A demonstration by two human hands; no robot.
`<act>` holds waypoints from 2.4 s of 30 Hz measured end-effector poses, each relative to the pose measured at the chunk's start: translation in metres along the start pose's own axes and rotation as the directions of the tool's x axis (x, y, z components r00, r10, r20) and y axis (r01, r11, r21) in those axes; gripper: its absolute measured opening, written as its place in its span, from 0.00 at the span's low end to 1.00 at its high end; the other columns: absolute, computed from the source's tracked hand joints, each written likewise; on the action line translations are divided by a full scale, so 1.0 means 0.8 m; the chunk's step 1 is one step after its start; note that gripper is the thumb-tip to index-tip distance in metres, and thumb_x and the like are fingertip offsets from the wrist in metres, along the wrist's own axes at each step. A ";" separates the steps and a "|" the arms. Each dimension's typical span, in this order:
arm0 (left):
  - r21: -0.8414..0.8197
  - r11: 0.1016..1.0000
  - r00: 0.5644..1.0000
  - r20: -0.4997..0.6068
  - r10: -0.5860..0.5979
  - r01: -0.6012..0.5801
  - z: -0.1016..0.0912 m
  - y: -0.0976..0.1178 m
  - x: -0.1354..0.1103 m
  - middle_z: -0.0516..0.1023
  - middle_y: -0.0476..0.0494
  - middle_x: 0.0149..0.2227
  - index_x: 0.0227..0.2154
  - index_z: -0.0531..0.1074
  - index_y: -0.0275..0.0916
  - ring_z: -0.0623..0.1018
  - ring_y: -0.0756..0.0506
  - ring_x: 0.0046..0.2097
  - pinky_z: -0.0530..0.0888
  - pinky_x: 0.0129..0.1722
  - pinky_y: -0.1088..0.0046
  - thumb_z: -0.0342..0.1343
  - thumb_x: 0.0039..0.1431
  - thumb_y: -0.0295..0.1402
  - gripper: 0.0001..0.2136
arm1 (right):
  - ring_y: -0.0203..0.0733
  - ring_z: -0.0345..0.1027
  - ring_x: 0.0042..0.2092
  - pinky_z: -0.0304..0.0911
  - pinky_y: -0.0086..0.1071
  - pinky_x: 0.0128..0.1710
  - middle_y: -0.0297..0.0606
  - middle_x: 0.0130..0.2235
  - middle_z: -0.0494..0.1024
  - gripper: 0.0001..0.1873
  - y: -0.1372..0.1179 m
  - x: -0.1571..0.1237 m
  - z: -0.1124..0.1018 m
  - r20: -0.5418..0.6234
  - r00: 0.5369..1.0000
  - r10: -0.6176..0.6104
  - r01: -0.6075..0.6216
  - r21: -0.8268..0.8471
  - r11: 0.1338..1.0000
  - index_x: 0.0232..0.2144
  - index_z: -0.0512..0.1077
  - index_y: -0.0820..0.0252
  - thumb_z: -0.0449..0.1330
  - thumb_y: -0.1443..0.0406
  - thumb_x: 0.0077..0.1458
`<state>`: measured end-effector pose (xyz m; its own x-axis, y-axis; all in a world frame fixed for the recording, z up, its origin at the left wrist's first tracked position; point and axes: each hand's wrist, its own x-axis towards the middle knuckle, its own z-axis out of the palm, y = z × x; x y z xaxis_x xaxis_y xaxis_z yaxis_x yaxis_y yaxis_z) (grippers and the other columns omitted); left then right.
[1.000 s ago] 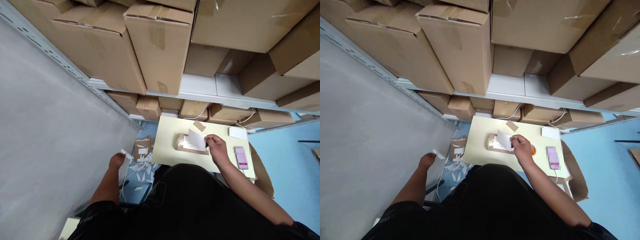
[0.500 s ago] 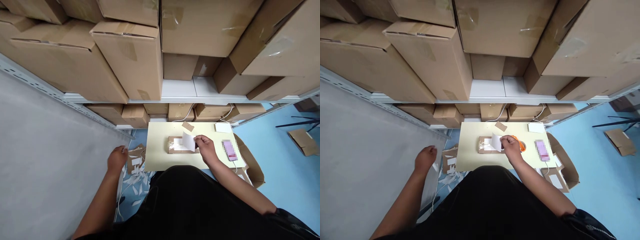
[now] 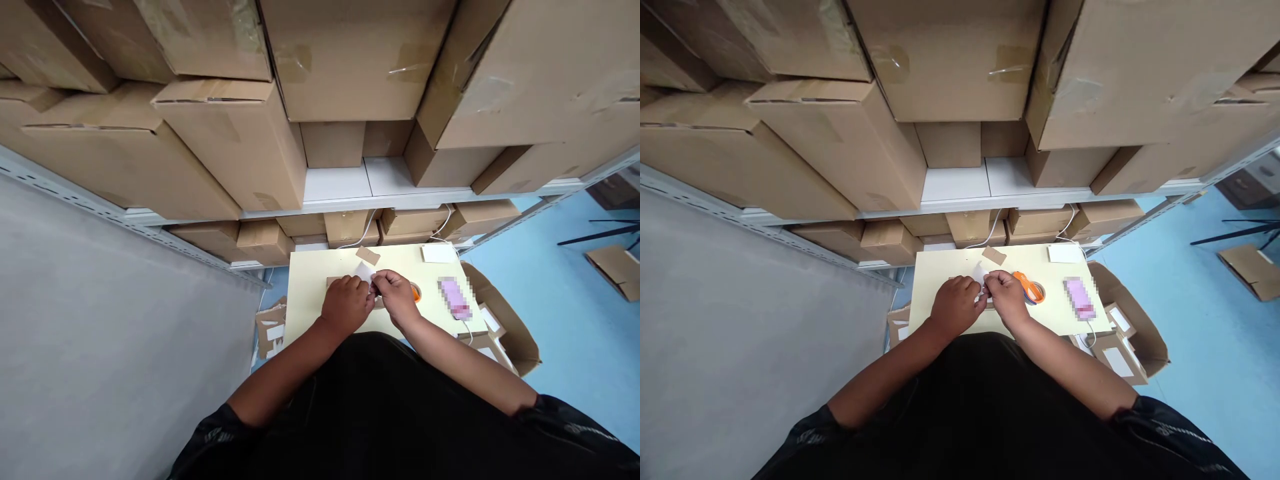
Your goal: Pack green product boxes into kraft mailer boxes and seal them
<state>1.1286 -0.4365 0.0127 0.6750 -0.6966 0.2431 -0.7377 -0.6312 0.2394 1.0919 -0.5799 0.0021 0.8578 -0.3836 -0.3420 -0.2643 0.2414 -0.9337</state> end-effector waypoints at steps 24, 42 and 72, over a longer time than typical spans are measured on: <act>-0.677 0.529 0.840 0.264 -0.474 0.512 -0.030 -0.053 -0.041 0.78 0.50 0.30 0.27 0.74 0.41 0.76 0.47 0.35 0.71 0.37 0.72 0.58 0.59 0.41 0.10 | 0.36 0.62 0.23 0.62 0.33 0.28 0.29 0.21 0.71 0.16 0.058 0.001 -0.059 0.088 0.954 0.287 -0.296 0.115 0.948 0.26 0.72 0.57 0.71 0.55 0.41; -0.166 0.636 0.634 0.441 -0.636 0.754 0.089 -0.083 -0.033 0.85 0.41 0.41 0.34 0.81 0.42 0.81 0.39 0.45 0.70 0.38 0.68 0.55 0.63 0.35 0.10 | 0.46 0.69 0.40 0.64 0.37 0.43 0.40 0.35 0.74 0.11 0.152 0.056 -0.071 -0.061 0.989 -0.132 0.048 -0.718 0.694 0.23 0.73 0.56 0.57 0.60 0.55; -0.116 0.663 0.632 0.457 -0.625 0.740 0.109 -0.092 -0.046 0.83 0.42 0.40 0.40 0.69 0.43 0.81 0.39 0.42 0.67 0.36 0.68 0.56 0.64 0.34 0.04 | 0.45 0.64 0.39 0.59 0.35 0.39 0.38 0.37 0.69 0.06 0.157 0.068 -0.074 0.006 0.989 -0.145 0.086 -0.832 0.547 0.27 0.65 0.55 0.61 0.64 0.52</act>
<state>1.1570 -0.3942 -0.0961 0.8821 -0.2016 -0.4258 0.0117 -0.8942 0.4476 1.0794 -0.6232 -0.1400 0.8899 -0.4089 -0.2020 -0.4380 -0.6428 -0.6285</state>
